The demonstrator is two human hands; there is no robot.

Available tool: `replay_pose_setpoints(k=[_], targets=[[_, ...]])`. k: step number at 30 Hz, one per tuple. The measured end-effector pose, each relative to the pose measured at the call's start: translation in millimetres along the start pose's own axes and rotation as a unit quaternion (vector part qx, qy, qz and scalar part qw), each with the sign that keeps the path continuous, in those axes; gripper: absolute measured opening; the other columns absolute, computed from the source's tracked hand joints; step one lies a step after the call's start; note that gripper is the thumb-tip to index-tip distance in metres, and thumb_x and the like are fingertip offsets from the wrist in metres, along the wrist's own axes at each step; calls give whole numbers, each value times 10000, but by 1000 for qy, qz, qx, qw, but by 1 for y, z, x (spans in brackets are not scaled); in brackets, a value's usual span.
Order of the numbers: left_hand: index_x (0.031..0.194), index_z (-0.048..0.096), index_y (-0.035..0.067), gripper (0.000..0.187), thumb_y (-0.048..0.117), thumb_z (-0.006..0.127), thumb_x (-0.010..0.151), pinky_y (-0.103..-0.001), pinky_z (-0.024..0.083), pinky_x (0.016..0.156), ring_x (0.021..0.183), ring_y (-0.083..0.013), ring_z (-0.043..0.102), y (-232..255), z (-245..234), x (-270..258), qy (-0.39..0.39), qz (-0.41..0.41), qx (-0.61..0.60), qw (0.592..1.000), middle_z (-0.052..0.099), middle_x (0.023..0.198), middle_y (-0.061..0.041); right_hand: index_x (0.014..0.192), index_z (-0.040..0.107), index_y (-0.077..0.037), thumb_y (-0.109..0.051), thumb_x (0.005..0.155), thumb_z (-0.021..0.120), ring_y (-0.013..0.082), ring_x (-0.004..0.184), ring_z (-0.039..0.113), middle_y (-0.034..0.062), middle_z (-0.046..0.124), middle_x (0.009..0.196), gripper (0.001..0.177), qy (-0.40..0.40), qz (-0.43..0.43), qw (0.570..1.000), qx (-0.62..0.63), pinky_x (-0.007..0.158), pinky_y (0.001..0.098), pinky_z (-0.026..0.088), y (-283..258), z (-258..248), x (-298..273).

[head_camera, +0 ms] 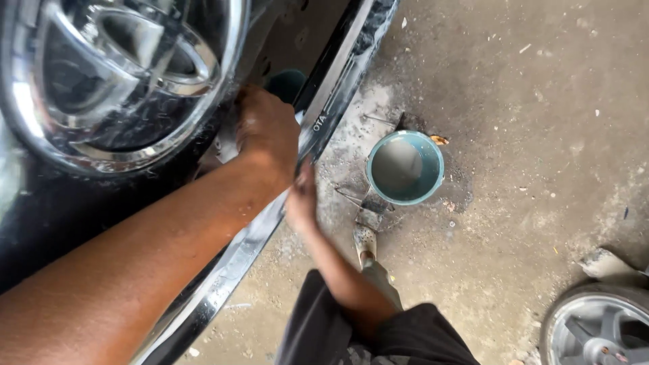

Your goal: The person scrubs the rear bumper of a black car using a soapy sponge and a cloth. They repeatedly dip the sponge into a bucket of water and wipe the surface, focusing on the lower trim and the area around the taillight.

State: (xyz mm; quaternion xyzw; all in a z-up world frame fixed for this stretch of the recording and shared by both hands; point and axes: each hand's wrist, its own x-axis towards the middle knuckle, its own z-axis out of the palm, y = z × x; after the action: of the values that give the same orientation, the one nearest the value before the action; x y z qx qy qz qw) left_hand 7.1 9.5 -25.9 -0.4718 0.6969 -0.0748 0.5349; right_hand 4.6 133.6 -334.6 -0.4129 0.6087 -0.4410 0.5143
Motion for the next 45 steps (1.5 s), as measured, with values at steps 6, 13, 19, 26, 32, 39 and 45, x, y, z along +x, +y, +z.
replay_pose_setpoints(k=[6, 13, 19, 26, 32, 39, 45], targets=[[1209, 741, 49, 373, 226, 715, 883, -478, 426, 874, 1075, -322, 646, -1, 2, -1, -39, 41, -17, 998, 730, 1135, -107, 1456, 550, -35, -357, 1143, 540, 300, 1166, 626, 200, 640, 1316, 449, 13, -66, 997, -48, 968, 393, 514, 35, -2, 50], [1206, 755, 65, 362, 203, 724, 872, -464, 454, 843, 1071, -324, 662, -1, -5, -6, -34, 31, 7, 999, 741, 1152, -122, 1492, 452, -11, -355, 1094, 575, 192, 904, 511, 157, 518, 1244, 540, -34, 29, 996, 83, 761, 384, 456, -30, 1, -20], [1202, 758, 55, 380, 247, 708, 877, -483, 450, 867, 1094, -333, 657, 1, 1, 1, -32, 24, -8, 999, 742, 1152, -120, 1366, 549, 26, -362, 1102, 653, 180, 1033, 509, 145, 561, 1177, 481, -13, -27, 993, 114, 829, 337, 435, 48, -5, 64], [1181, 773, 39, 360, 253, 705, 900, -456, 459, 865, 1056, -326, 669, -6, -7, -7, -54, 41, 14, 998, 759, 1121, -137, 1526, 303, -154, -386, 970, 567, 82, 604, 505, -28, 596, 789, 658, -36, 138, 983, 116, 480, 245, 407, -54, -7, -20], [1213, 731, 17, 430, 287, 694, 881, -510, 440, 891, 1099, -382, 613, 2, 1, -3, -24, 23, -20, 999, 704, 1206, -190, 1479, 471, -50, -454, 1113, 572, 181, 866, 532, 124, 584, 1038, 555, -47, -18, 998, 31, 724, 292, 457, 25, -12, 62], [1230, 746, 19, 411, 207, 748, 865, -460, 462, 850, 1135, -375, 619, 3, 3, 4, -7, -6, 8, 1000, 729, 1202, -159, 1498, 549, -115, -567, 1022, 529, 313, 872, 590, 249, 610, 1000, 656, -80, 186, 979, 25, 680, 340, 423, -52, -28, 30], [1250, 749, 8, 567, 412, 701, 854, -469, 444, 914, 1168, -380, 609, 9, 10, 19, -28, 45, -30, 998, 720, 1228, -163, 1506, 507, -46, -486, 1045, 581, 203, 1047, 552, 89, 608, 1155, 641, 0, -110, 994, -22, 893, 347, 447, 0, -21, 67]])
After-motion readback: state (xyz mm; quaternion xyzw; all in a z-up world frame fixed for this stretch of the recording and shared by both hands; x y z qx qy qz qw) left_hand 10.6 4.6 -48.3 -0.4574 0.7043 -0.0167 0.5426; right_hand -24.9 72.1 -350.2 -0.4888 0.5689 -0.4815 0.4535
